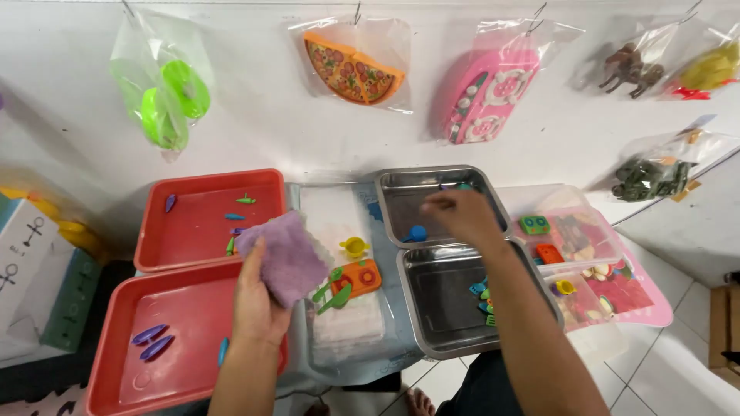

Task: Packaging small plastic toy components into clear plastic bags at a packing station.

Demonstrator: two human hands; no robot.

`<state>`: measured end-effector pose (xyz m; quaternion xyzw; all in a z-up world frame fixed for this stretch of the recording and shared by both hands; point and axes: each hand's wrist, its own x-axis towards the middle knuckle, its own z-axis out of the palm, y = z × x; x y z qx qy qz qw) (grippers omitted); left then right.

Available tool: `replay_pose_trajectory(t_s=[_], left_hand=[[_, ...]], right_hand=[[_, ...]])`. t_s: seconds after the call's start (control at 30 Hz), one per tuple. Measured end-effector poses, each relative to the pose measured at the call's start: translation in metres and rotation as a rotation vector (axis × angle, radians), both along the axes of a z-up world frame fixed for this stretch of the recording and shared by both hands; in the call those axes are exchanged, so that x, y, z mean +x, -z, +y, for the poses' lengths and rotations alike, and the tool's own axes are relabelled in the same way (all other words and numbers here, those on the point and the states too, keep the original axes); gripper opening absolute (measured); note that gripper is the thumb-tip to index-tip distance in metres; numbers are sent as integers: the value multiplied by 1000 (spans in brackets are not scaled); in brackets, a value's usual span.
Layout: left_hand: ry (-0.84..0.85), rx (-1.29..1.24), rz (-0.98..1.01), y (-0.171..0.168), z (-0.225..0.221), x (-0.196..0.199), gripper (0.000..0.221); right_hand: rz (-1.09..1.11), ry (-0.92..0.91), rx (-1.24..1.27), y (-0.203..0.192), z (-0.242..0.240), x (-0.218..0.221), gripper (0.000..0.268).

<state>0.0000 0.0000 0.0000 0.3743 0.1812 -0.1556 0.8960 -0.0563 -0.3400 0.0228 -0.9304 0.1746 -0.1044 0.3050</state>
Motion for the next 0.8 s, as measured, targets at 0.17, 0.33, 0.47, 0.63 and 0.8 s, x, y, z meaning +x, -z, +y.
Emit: replay_pose_trajectory(t_s=[0.17, 0.33, 0.47, 0.63, 0.8], left_hand=[[-22, -105, -25, -18, 4, -7, 38], [-56, -22, 22, -22, -5, -8, 48], [-77, 33, 43, -26, -10, -10, 55], [-67, 109, 14, -40, -10, -19, 59], [95, 195, -139, -19, -22, -29, 51]], right_hand=[[107, -8, -129, 32, -79, 19, 30], [268, -254, -149, 43, -34, 30, 48], [351, -213, -347, 69, -43, 53, 45], [81, -181, -18, 43, -35, 44, 46], [-264, -445, 451, -19, 44, 8, 52]])
